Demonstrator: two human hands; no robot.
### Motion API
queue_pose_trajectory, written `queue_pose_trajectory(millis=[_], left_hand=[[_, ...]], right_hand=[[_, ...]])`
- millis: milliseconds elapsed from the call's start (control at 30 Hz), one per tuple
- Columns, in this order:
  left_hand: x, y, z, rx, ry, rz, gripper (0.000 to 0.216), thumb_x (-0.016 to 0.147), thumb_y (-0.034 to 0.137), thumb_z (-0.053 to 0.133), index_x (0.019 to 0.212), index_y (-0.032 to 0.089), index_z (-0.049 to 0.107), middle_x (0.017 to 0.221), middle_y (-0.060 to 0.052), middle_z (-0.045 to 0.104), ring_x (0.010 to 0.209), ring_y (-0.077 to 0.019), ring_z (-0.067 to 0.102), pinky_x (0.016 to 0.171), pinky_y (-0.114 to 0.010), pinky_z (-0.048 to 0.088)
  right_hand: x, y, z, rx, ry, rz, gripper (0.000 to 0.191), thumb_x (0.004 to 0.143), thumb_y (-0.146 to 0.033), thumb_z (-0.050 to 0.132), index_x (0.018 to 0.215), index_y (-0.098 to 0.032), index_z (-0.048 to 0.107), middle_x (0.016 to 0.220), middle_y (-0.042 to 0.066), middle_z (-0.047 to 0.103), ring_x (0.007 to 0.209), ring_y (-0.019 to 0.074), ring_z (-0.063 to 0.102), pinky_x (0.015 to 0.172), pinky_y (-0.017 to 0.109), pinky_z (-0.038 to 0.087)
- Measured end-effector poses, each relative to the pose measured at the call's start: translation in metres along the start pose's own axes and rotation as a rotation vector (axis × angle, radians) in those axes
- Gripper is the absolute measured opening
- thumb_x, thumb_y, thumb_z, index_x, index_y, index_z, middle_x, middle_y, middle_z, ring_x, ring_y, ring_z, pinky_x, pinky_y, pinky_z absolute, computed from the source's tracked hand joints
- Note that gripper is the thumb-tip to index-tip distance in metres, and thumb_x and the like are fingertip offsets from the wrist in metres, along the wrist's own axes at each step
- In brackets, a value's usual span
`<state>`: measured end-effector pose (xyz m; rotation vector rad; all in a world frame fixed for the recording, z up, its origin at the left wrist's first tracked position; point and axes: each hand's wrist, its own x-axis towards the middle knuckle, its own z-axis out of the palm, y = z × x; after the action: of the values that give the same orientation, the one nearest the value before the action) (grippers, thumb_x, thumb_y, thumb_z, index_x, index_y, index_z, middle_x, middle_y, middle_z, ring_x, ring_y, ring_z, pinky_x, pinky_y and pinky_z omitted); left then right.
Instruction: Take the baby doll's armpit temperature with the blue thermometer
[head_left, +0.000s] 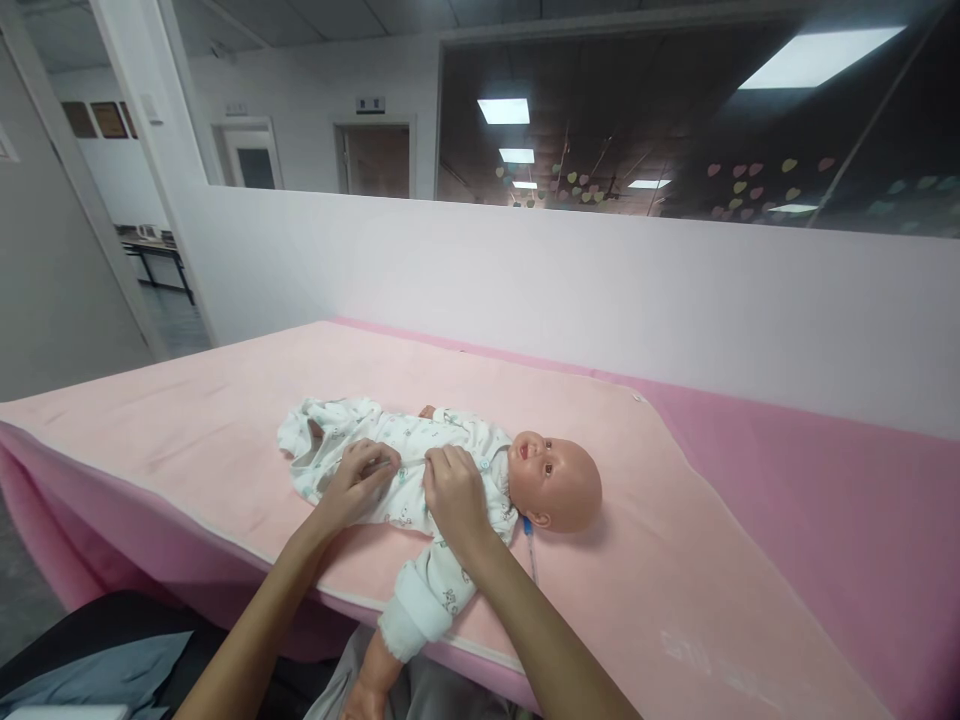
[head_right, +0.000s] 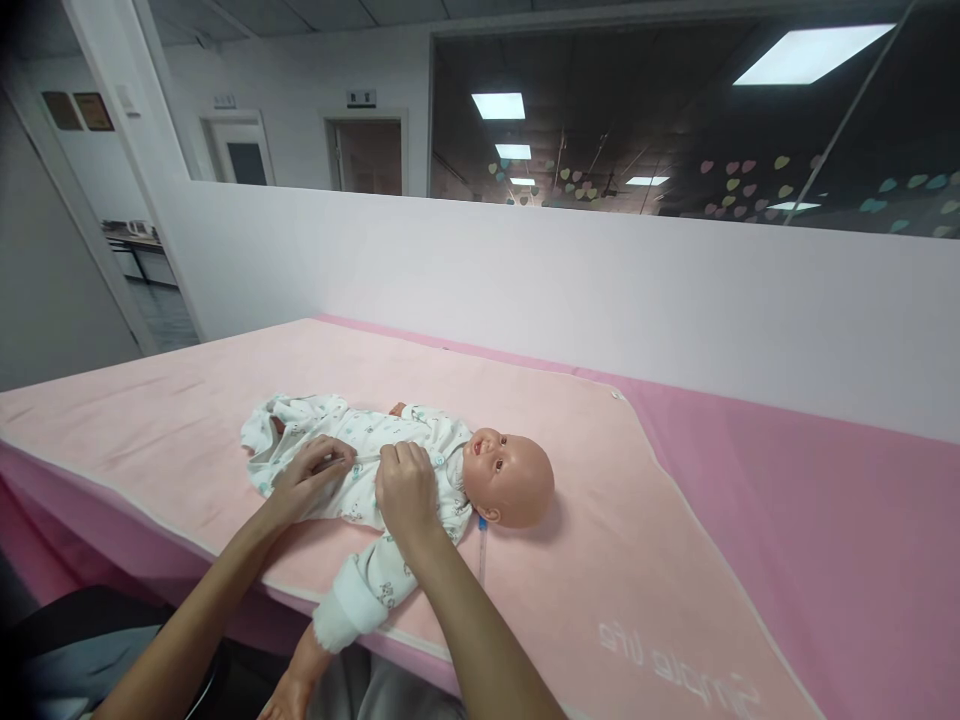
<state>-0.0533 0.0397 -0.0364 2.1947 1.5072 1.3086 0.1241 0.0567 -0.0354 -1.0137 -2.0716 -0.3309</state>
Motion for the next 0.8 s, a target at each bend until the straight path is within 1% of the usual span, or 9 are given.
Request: queue_pose_trajectory(millis=[133, 167, 233, 333, 433, 533, 600, 700, 800], left_hand=[[0.000, -0.002, 0.003, 0.102, 0.094, 0.003, 0.025, 0.083, 0.043, 0.049, 0.092, 0.023, 0.062, 0.085, -0.004, 0.065, 0.085, -0.0214, 0.054, 0.085, -0.037, 0.037], [0.000, -0.003, 0.003, 0.113, 0.104, 0.009, 0.024, 0.082, 0.042, 0.049, 0.091, 0.023, 0.062, 0.087, -0.004, 0.065, 0.087, -0.0217, 0.054, 0.085, -0.037, 0.037], [0.000, -0.004, 0.004, 0.134, 0.102, 0.027, 0.022, 0.083, 0.041, 0.049, 0.083, 0.022, 0.061, 0.087, -0.003, 0.065, 0.089, -0.0219, 0.053, 0.086, -0.037, 0.036], [0.000, -0.005, 0.005, 0.139, 0.087, 0.030, 0.024, 0.084, 0.039, 0.047, 0.074, 0.020, 0.058, 0.082, -0.003, 0.064, 0.083, -0.0208, 0.054, 0.082, -0.036, 0.038], [0.001, -0.005, 0.007, 0.095, 0.125, -0.040, 0.027, 0.086, 0.040, 0.042, 0.076, 0.020, 0.056, 0.076, -0.003, 0.062, 0.076, -0.0194, 0.054, 0.073, -0.033, 0.040], [0.001, -0.005, 0.007, 0.067, 0.160, -0.100, 0.027, 0.087, 0.042, 0.042, 0.080, 0.021, 0.058, 0.077, -0.002, 0.063, 0.075, -0.0190, 0.054, 0.071, -0.033, 0.040], [0.002, -0.006, 0.006, 0.043, 0.159, -0.128, 0.027, 0.086, 0.043, 0.045, 0.082, 0.021, 0.060, 0.081, -0.002, 0.065, 0.077, -0.0193, 0.055, 0.073, -0.033, 0.041], [0.002, -0.007, 0.004, -0.011, 0.166, -0.193, 0.026, 0.081, 0.046, 0.052, 0.080, 0.022, 0.062, 0.083, -0.001, 0.066, 0.078, -0.0189, 0.056, 0.069, -0.030, 0.042], [0.002, -0.007, 0.002, 0.006, 0.219, -0.279, 0.025, 0.077, 0.047, 0.058, 0.080, 0.023, 0.063, 0.071, 0.001, 0.061, 0.067, -0.0163, 0.053, 0.060, -0.027, 0.040]], right_hand=[[0.000, 0.001, 0.000, 0.006, 0.009, -0.005, 0.012, 0.084, -0.011, 0.045, 0.078, -0.019, 0.051, 0.075, 0.003, 0.054, 0.070, 0.0166, 0.049, 0.066, 0.029, 0.038], [0.000, 0.001, -0.001, 0.012, 0.020, 0.002, 0.011, 0.084, -0.012, 0.045, 0.079, -0.019, 0.051, 0.075, 0.003, 0.054, 0.071, 0.0167, 0.049, 0.068, 0.030, 0.038], [0.000, 0.001, -0.004, 0.041, 0.062, 0.036, 0.009, 0.084, -0.015, 0.045, 0.080, -0.019, 0.053, 0.076, 0.004, 0.056, 0.073, 0.0171, 0.050, 0.072, 0.031, 0.038], [0.001, 0.000, -0.012, 0.113, 0.145, 0.124, 0.011, 0.086, -0.019, 0.044, 0.082, -0.019, 0.055, 0.078, 0.004, 0.058, 0.076, 0.0174, 0.050, 0.076, 0.032, 0.036], [0.000, 0.001, -0.016, 0.165, 0.188, 0.206, 0.016, 0.085, -0.014, 0.042, 0.084, -0.019, 0.057, 0.081, 0.003, 0.061, 0.078, 0.0171, 0.051, 0.078, 0.032, 0.035], [-0.002, 0.003, -0.016, 0.215, 0.200, 0.269, 0.029, 0.077, -0.003, 0.038, 0.087, -0.019, 0.059, 0.084, 0.003, 0.062, 0.081, 0.0176, 0.052, 0.078, 0.032, 0.035], [-0.003, 0.004, -0.015, 0.252, 0.200, 0.300, 0.036, 0.071, 0.002, 0.035, 0.087, -0.019, 0.060, 0.084, 0.003, 0.062, 0.081, 0.0181, 0.051, 0.077, 0.032, 0.036], [-0.004, 0.004, -0.015, 0.308, 0.200, 0.327, 0.039, 0.069, 0.004, 0.033, 0.086, -0.019, 0.060, 0.084, 0.003, 0.062, 0.082, 0.0180, 0.051, 0.075, 0.032, 0.038], [-0.004, 0.004, -0.016, 0.357, 0.210, 0.336, 0.041, 0.070, 0.005, 0.031, 0.086, -0.019, 0.060, 0.085, 0.003, 0.061, 0.083, 0.0172, 0.052, 0.074, 0.031, 0.040]])
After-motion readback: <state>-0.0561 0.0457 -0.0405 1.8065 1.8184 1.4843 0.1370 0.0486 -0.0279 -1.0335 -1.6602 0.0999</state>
